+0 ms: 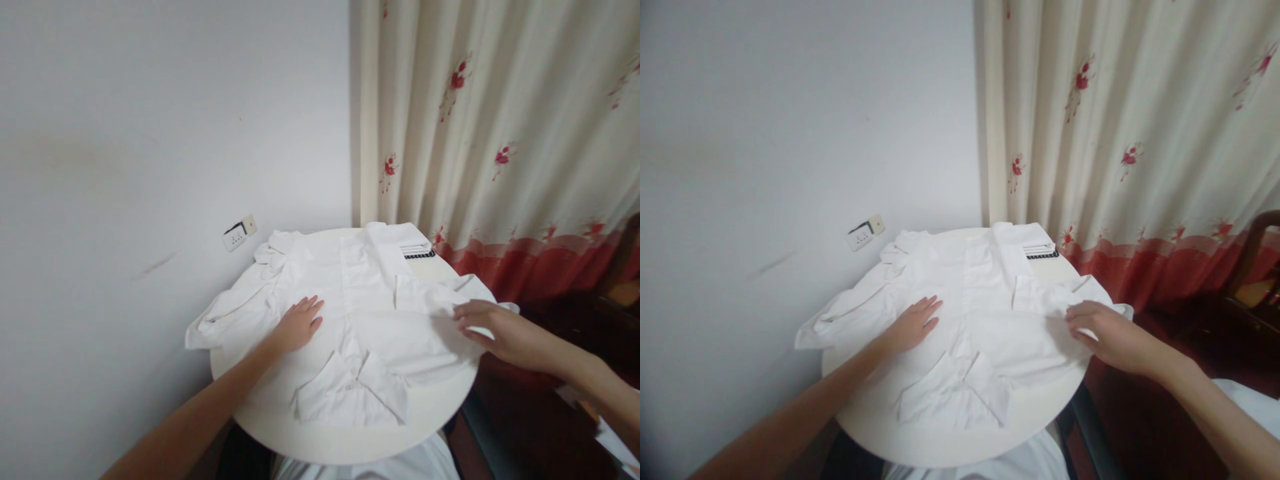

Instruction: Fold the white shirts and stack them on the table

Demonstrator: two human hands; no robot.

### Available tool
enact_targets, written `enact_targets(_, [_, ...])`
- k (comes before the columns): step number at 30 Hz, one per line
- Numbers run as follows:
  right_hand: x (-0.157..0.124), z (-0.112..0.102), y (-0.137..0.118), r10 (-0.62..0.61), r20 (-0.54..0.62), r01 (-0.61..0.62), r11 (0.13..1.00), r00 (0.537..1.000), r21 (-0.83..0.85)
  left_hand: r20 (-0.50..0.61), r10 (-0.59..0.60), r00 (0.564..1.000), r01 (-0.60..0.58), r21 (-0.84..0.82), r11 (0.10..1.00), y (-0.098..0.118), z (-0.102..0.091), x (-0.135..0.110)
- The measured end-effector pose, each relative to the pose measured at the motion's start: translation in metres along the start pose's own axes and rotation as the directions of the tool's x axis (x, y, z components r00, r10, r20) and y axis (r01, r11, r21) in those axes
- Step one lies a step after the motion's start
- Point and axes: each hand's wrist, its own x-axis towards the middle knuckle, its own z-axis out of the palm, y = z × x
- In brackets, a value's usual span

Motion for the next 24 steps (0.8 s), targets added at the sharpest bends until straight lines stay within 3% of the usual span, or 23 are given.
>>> enact_targets(2, [0.033, -0.007, -0.009, 0.074, -0.117, -0.076, 0.997, 0.990, -0.009, 0.043, -0.015, 0.999, 0.015, 0.009, 1.000, 0.012, -0.007, 0.009])
enact_targets(4, [0.072, 0.003, -0.025, 0.122, -0.193, -0.122, 0.992, 0.974, 0.010, 0.040, 0.016, 0.999, -0.015, -0.011, 1.000, 0.033, -0.012, 0.020])
enact_targets(7, [0.122, 0.049, -0.056, 0.095, -0.080, -0.093, 0.995, 0.992, 0.025, 0.013, 0.143, 0.990, -0.142, -0.091, 0.986, 0.070, -0.009, 0.035])
enact_targets(10, [0.146, 0.107, -0.075, 0.066, 0.117, -0.067, 0.998, 0.991, 0.011, -0.013, 0.168, 0.986, -0.169, -0.100, 0.981, 0.089, 0.002, 0.041])
enact_targets(12, [0.147, 0.136, -0.077, 0.085, 0.187, -0.088, 0.996, 0.979, 0.006, -0.032, 0.151, 0.988, -0.154, -0.087, 0.984, 0.088, 0.009, 0.040])
enact_targets(14, [0.142, 0.151, -0.072, 0.111, 0.208, -0.113, 0.994, 0.972, -0.006, -0.043, 0.135, 0.990, -0.139, -0.080, 0.987, 0.080, 0.013, 0.037])
enact_targets(20, [0.136, 0.152, -0.066, 0.123, 0.203, -0.112, 0.992, 0.972, -0.063, -0.016, 0.000, 1.000, 0.000, -0.034, 0.999, 0.058, 0.013, 0.038])
enact_targets(24, [0.137, 0.153, -0.068, 0.143, 0.205, -0.127, 0.988, 0.968, -0.089, -0.014, -0.017, 1.000, 0.017, 0.024, 1.000, 0.033, 0.011, 0.029])
